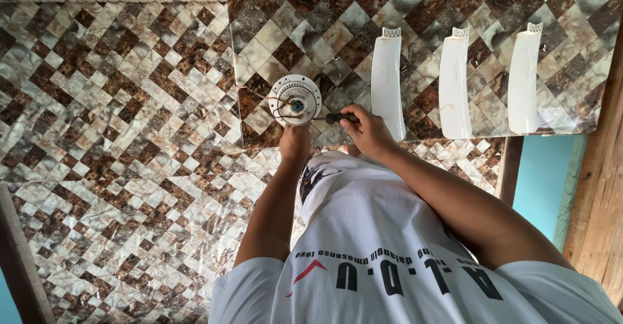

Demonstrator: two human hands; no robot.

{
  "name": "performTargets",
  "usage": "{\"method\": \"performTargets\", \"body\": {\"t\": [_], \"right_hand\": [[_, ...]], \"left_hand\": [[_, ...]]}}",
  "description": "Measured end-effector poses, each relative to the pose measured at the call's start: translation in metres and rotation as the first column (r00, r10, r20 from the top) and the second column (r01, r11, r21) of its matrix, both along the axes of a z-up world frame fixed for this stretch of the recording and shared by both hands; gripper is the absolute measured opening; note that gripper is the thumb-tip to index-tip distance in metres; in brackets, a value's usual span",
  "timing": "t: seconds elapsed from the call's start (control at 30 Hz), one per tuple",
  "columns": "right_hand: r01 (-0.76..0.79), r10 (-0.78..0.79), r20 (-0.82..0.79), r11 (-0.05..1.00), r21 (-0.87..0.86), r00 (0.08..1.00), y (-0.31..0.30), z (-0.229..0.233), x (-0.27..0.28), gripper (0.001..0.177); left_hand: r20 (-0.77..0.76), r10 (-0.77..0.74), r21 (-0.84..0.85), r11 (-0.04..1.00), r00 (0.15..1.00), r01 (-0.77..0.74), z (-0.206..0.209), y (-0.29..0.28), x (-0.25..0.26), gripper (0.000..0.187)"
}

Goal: The person uses a screwdriver to remove screws from the ceiling fan's mounting bracket and detaches the fan housing. They then separate the fan motor and blade assembly from the ceiling mount, holding the components in their hands.

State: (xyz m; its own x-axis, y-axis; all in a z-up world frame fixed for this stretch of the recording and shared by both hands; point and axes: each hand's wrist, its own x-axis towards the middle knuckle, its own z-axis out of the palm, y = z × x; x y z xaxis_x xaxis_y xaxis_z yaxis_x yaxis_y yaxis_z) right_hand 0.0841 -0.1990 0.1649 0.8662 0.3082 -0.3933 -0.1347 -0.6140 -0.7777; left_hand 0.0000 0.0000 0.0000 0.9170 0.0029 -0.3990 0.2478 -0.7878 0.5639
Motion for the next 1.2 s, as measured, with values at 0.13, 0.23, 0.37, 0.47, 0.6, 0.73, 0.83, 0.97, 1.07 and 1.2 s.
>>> {"method": "performTargets", "body": {"t": [0.13,0.23,0.37,0.47,0.6,0.73,0.83,0.97,1.07,1.2], "right_hand": [[-0.024,0.023,0.015,0.999,0.037,1.000,0.001,0.001,0.001,0.027],[-0.051,0.052,-0.008,0.998,0.033,0.999,0.004,0.005,0.002,0.027],[-0.160,0.158,-0.071,0.987,-0.028,0.985,0.009,0.015,0.002,0.027],[-0.320,0.324,0.079,0.945,-0.063,0.943,0.013,0.021,0.002,0.026],[-0.434,0.449,0.172,0.893,-0.118,0.877,0.020,0.024,-0.002,0.025],[-0.542,0.560,0.068,0.822,-0.175,0.826,0.022,0.021,-0.007,0.022],[-0.613,0.640,0.195,0.768,-0.187,0.743,0.021,0.016,-0.009,0.022],[-0.651,0.669,0.393,0.732,-0.201,0.631,0.024,0.018,-0.008,0.029],[-0.558,0.579,0.138,0.813,-0.162,0.803,0.034,0.026,-0.003,0.033],[-0.340,0.270,-0.218,0.842,-0.419,0.938,0.056,0.034,0.013,0.035]], "left_hand": [[0.002,0.137,-0.063,0.989,0.991,-0.136,-0.005,-0.002,-0.004,0.027],[-0.027,0.141,-0.014,0.990,0.990,-0.141,-0.007,0.000,-0.007,0.021],[0.015,0.338,0.067,0.939,0.941,-0.339,0.000,0.009,0.000,0.044],[0.050,0.480,-0.079,0.876,0.876,-0.475,0.014,0.015,0.009,0.085],[-0.170,0.555,-0.144,0.804,0.814,-0.577,0.031,0.023,0.027,0.090],[-0.181,0.548,-0.122,0.811,0.817,-0.572,0.037,0.026,0.032,0.086],[-0.125,0.568,-0.150,0.800,0.814,-0.581,0.037,0.024,0.031,0.085],[-0.181,0.574,-0.153,0.785,0.798,-0.600,0.038,0.024,0.033,0.085],[-0.230,0.569,-0.156,0.779,0.789,-0.607,0.043,0.025,0.034,0.088],[-0.252,0.569,-0.180,0.767,0.782,-0.616,0.044,0.024,0.033,0.090]]}}
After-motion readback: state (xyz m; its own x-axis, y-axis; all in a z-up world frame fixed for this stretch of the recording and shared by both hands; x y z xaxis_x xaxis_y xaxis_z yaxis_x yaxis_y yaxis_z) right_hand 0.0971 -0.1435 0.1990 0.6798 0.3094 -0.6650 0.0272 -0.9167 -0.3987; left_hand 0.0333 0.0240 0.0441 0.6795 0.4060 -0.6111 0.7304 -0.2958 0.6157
